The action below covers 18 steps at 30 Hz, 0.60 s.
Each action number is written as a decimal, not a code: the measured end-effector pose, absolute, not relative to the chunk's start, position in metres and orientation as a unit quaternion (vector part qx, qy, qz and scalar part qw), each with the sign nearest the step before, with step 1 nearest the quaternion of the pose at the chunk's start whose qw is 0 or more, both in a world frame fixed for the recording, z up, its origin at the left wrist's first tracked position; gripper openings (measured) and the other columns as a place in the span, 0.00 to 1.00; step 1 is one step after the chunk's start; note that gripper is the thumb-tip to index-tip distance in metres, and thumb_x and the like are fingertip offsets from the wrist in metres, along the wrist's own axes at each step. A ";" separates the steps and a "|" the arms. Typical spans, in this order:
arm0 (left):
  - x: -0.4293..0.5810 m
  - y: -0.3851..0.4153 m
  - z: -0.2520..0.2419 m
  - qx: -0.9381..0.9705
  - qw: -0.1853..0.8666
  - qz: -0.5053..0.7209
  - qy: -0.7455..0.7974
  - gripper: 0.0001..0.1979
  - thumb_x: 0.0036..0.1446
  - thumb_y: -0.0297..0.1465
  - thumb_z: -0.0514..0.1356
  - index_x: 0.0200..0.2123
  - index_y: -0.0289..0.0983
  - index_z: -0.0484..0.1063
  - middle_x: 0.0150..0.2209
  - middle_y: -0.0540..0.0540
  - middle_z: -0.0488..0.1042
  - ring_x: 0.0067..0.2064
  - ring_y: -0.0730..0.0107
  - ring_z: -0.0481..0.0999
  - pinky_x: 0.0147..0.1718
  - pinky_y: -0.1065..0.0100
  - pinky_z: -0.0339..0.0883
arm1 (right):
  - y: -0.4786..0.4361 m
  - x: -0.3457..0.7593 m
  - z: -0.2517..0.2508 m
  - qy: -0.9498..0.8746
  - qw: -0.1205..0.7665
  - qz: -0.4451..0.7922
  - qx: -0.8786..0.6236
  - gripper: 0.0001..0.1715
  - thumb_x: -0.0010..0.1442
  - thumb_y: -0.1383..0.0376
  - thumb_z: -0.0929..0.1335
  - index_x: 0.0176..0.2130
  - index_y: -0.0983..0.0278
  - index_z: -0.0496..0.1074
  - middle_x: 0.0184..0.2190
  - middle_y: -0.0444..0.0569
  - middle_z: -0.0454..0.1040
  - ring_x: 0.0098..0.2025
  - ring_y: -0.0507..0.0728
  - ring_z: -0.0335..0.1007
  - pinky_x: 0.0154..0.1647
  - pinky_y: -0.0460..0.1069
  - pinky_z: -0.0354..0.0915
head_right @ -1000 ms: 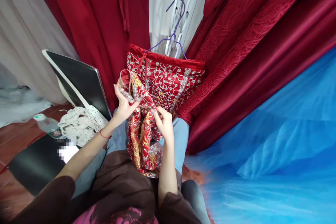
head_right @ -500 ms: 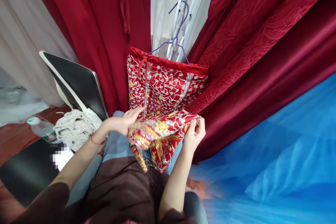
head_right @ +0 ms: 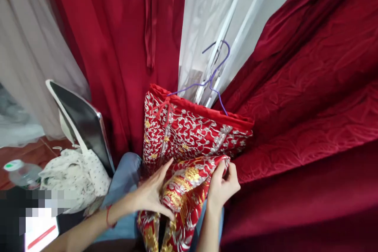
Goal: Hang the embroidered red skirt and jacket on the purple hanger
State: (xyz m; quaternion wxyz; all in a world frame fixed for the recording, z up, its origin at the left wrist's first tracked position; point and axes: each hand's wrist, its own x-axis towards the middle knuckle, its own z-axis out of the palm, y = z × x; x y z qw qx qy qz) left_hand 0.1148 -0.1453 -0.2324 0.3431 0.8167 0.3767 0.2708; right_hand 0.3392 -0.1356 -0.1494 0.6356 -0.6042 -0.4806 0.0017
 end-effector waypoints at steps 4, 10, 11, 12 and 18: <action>0.116 -0.121 -0.231 0.745 0.311 0.386 0.448 0.32 0.54 0.28 0.59 0.63 0.51 0.67 0.46 0.46 0.82 0.43 0.54 0.83 0.43 0.56 0.80 | -0.112 0.334 -0.136 -0.612 0.550 -0.001 -0.568 0.20 0.65 0.55 0.65 0.24 0.61 0.63 0.19 0.41 0.61 0.21 0.52 0.57 0.26 0.48 0.56; 0.034 -0.086 -0.106 0.767 0.214 0.463 0.388 0.14 0.53 0.26 0.56 0.40 0.36 0.78 0.32 0.47 0.81 0.32 0.65 0.79 0.35 0.65 0.77 | -0.098 0.306 -0.068 -0.755 0.460 -0.090 -0.460 0.19 0.68 0.64 0.60 0.25 0.61 0.66 0.24 0.47 0.70 0.27 0.54 0.65 0.29 0.50 0.60; 0.025 -0.084 -0.077 0.774 0.196 0.462 0.385 0.11 0.53 0.26 0.56 0.37 0.35 0.78 0.32 0.47 0.80 0.32 0.67 0.78 0.34 0.66 0.75 | -0.092 0.298 -0.055 -0.748 0.480 -0.122 -0.443 0.20 0.67 0.66 0.60 0.23 0.61 0.66 0.25 0.48 0.70 0.29 0.55 0.66 0.32 0.50 0.62; 0.018 -0.082 -0.048 0.769 0.169 0.472 0.395 0.10 0.54 0.26 0.56 0.35 0.34 0.77 0.32 0.47 0.80 0.32 0.68 0.78 0.34 0.67 0.74 | -0.084 0.289 -0.040 -0.736 0.503 -0.156 -0.425 0.21 0.67 0.66 0.61 0.22 0.60 0.66 0.26 0.50 0.71 0.31 0.56 0.66 0.34 0.51 0.63; 0.004 -0.046 0.126 0.716 -0.118 0.444 0.525 0.19 0.59 0.35 0.53 0.24 0.25 0.70 0.24 0.50 0.68 0.36 0.65 0.78 0.35 0.68 0.66 | -0.016 0.235 0.027 -0.751 0.525 -0.186 -0.355 0.25 0.71 0.59 0.56 0.28 0.62 0.69 0.28 0.52 0.72 0.36 0.59 0.65 0.41 0.55 0.63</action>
